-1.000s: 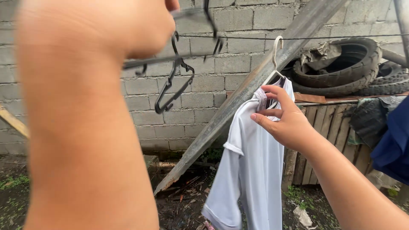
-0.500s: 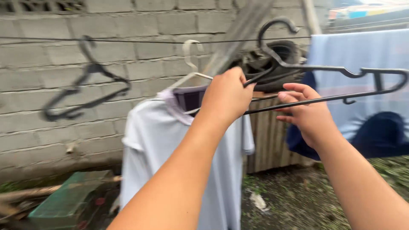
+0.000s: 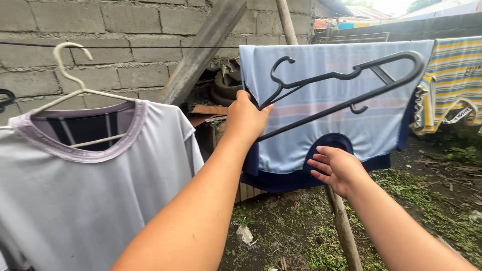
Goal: Taking dry clothes off hangers and a clothesline.
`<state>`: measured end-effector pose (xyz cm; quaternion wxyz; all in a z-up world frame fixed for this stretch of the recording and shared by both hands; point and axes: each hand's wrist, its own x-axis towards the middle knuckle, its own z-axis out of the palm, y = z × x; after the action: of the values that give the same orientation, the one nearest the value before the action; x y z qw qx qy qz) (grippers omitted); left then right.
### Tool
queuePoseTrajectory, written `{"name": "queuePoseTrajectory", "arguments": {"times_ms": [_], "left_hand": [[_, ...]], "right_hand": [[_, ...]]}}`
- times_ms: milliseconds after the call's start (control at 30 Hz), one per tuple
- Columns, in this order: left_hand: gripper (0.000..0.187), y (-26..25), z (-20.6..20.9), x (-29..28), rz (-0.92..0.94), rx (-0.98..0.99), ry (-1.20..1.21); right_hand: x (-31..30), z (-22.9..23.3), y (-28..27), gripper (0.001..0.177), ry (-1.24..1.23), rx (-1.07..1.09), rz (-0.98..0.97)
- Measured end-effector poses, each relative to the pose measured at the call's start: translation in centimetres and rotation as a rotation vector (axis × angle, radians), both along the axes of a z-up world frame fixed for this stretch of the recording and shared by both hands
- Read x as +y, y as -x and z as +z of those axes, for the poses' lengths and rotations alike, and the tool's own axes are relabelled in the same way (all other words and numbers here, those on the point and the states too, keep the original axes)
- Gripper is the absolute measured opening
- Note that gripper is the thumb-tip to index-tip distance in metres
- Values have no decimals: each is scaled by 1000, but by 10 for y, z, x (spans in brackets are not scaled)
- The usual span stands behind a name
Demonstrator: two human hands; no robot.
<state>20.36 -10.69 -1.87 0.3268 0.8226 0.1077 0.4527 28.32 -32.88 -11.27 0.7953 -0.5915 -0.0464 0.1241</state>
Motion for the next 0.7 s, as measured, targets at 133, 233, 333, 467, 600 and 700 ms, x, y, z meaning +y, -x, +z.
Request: {"name": "queuePoseTrajectory", "arguments": {"times_ms": [133,233,333,467,600,700], "left_hand": [[38,-10,-15,-2,-16,215,27],[32,4,-13,-12,118,85,45],[59,7,-6,-10,195,-63,122],[32,-2,-3,-1,178,63,117],[27,1,-3,2,160,27,20],[29,10,-6,3,147,-97,25]], "right_hand": [[-14,-16,-29,41,-72,74,-4],[-20,-29,-48,40,-161,174,25],[-14,-39,-47,36,-214,265,25],[-5,-51,-50,35,-236,347,85],[11,-64,-43,37,-226,474,136],[15,-66,-32,40,-269,554,88]]}}
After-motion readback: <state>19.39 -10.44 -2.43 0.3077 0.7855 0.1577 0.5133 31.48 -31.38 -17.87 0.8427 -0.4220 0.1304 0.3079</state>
